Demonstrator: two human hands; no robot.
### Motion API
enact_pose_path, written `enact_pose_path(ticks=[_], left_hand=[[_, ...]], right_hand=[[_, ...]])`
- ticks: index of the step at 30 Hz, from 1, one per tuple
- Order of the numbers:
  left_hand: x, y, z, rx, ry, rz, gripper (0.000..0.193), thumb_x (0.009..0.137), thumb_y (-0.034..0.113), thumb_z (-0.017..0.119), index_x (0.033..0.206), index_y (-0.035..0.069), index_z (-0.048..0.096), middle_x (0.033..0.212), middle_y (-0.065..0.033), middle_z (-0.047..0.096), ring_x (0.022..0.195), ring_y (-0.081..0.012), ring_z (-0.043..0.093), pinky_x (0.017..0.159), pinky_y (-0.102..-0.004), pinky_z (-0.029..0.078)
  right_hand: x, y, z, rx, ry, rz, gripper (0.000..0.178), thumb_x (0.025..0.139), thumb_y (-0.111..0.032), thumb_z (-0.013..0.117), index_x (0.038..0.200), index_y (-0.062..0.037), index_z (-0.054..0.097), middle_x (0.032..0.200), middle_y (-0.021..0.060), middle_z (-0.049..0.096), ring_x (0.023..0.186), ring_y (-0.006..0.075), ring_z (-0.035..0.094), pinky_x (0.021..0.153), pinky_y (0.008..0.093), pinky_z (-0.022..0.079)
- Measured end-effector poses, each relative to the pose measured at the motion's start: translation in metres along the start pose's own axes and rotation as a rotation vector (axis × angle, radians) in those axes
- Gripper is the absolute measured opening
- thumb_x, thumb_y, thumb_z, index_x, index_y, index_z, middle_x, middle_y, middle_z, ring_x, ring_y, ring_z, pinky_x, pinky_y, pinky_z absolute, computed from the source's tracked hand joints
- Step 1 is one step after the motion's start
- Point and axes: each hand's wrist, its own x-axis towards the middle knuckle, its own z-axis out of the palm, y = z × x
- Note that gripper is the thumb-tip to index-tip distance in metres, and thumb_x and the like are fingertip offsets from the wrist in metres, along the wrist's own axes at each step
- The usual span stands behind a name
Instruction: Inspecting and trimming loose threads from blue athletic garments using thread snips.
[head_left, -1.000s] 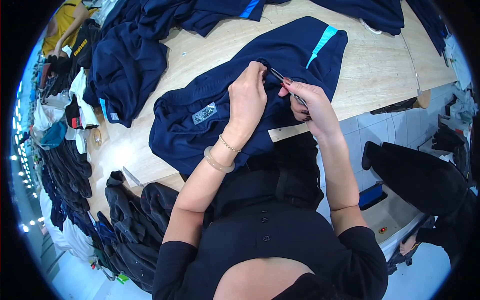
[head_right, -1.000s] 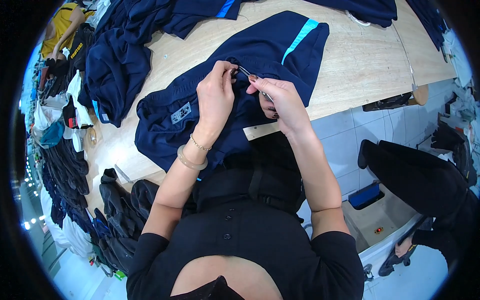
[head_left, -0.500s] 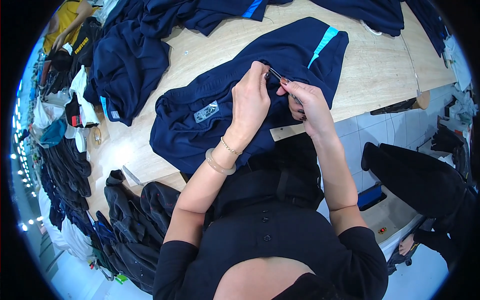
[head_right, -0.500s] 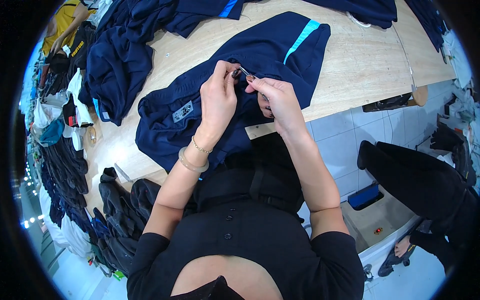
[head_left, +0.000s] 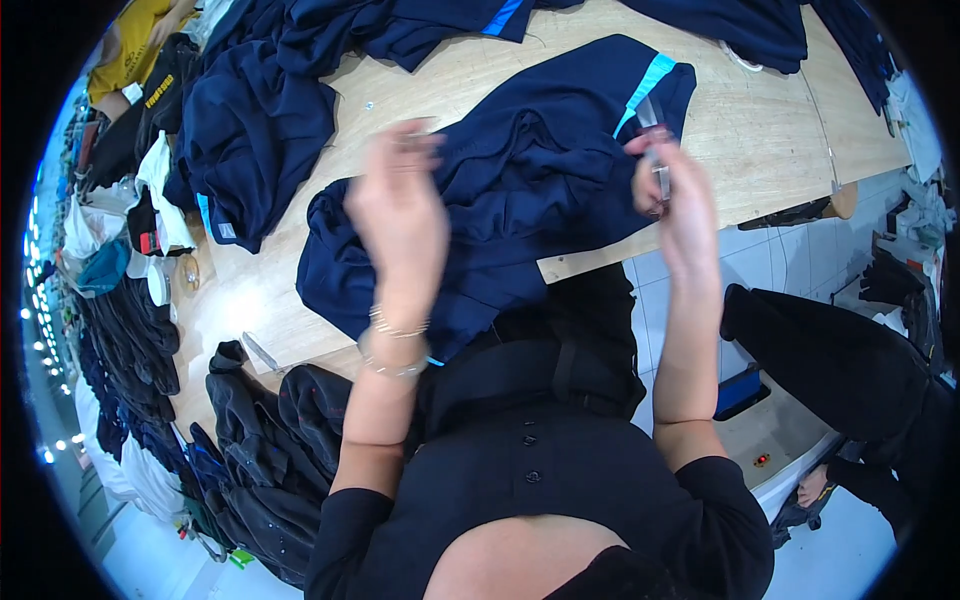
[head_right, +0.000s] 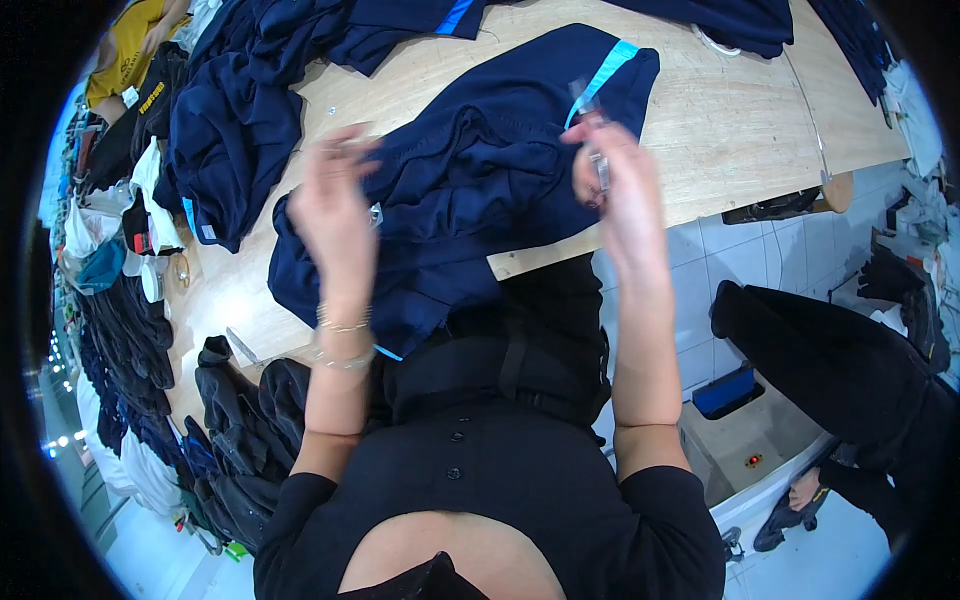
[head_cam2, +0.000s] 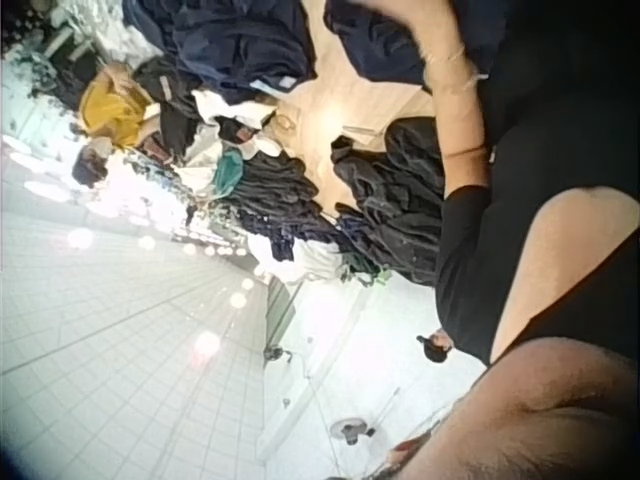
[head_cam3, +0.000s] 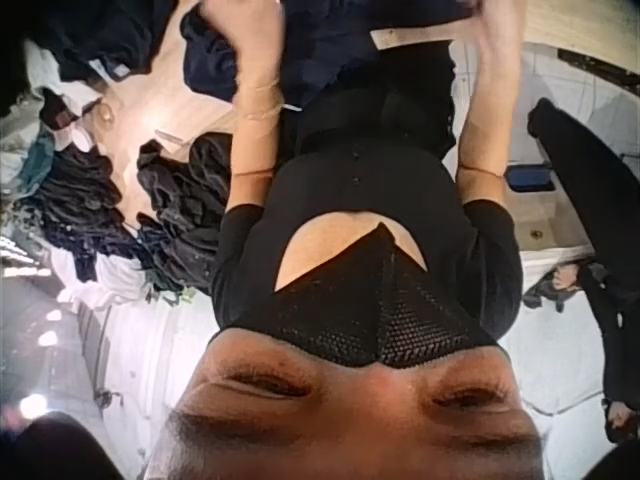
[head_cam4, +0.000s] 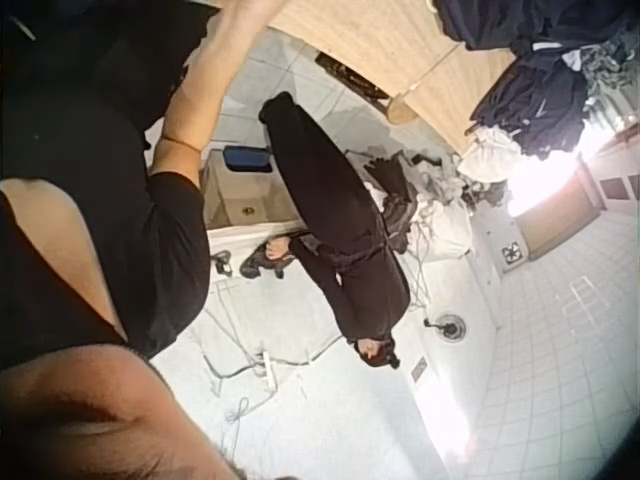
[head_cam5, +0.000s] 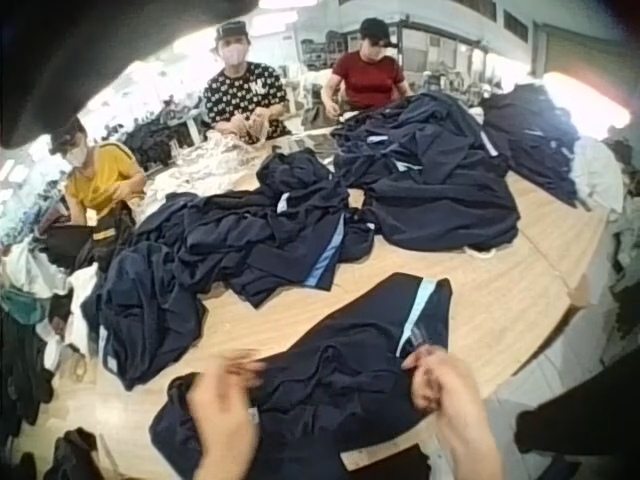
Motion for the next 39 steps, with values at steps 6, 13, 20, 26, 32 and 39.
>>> enact_pose_path(ticks=[6, 13, 20, 26, 32, 39], left_hand=[[0.013, -0.107, -0.173, 0.997, 0.427, 0.165, 0.049, 0.086, 0.000, 0.058, 0.134, 0.006, 0.051, 0.136, -0.0232, 0.041, 0.123, -0.0340, 0.045, 0.106, -0.0418, 0.035], [-0.027, -0.009, -0.065, 0.288, 0.056, 0.023, 0.018, 0.089, 0.002, 0.056, 0.104, 0.004, 0.067, 0.092, -0.0075, 0.066, 0.085, -0.0173, 0.063, 0.074, -0.0284, 0.048], [-0.057, 0.012, 0.112, 0.129, -0.222, 0.278, 0.015, 0.079, 0.010, 0.074, 0.086, 0.005, 0.061, 0.080, -0.0090, 0.054, 0.071, -0.0232, 0.060, 0.061, -0.0317, 0.049], [-0.051, 0.003, 0.125, 0.281, -0.173, 0.346, 0.008, 0.082, 0.007, 0.068, 0.084, 0.004, 0.061, 0.079, -0.0077, 0.058, 0.070, -0.0297, 0.061, 0.061, -0.0349, 0.050], [-0.039, -0.001, 0.105, -0.051, -0.412, 0.018, 0.006, 0.092, -0.004, 0.052, 0.090, -0.002, 0.057, 0.092, -0.0132, 0.069, 0.084, -0.0176, 0.069, 0.069, -0.0277, 0.054], [-0.045, 0.000, 0.105, -0.018, -0.375, 0.179, 0.009, 0.087, 0.002, 0.062, 0.092, 0.000, 0.055, 0.083, -0.0099, 0.060, 0.073, -0.0257, 0.062, 0.066, -0.0335, 0.051]], right_hand=[[0.013, -0.020, -0.046, -0.374, 0.352, -0.308, 0.022, 0.096, -0.021, 0.057, 0.104, -0.0012, 0.061, 0.069, -0.0029, 0.051, 0.060, 0.0047, 0.043, 0.058, 0.0207, 0.034], [0.012, 0.017, -0.024, -0.382, 0.211, -0.082, 0.014, 0.089, -0.009, 0.064, 0.093, 0.0038, 0.069, 0.085, 0.0061, 0.070, 0.072, 0.0069, 0.060, 0.070, 0.0207, 0.047], [0.011, 0.022, -0.018, -0.342, 0.285, -0.122, 0.015, 0.092, -0.013, 0.060, 0.098, -0.0021, 0.070, 0.060, -0.0106, 0.046, 0.047, -0.0027, 0.029, 0.042, 0.0177, 0.018], [-0.013, 0.021, -0.034, -0.282, 0.298, -0.080, 0.016, 0.093, -0.014, 0.060, 0.097, -0.0011, 0.068, 0.061, -0.0097, 0.043, 0.048, -0.0015, 0.029, 0.044, 0.0183, 0.019], [-0.028, 0.021, -0.037, -0.080, 0.115, 0.128, 0.033, 0.099, -0.033, 0.049, 0.096, -0.0030, 0.062, 0.066, -0.0060, 0.043, 0.054, 0.0036, 0.034, 0.050, 0.0206, 0.028], [-0.044, 0.025, -0.031, 0.068, 0.050, 0.277, 0.046, 0.104, -0.042, 0.033, 0.100, -0.0052, 0.060, 0.066, -0.0042, 0.041, 0.056, 0.0061, 0.037, 0.052, 0.0219, 0.031]])
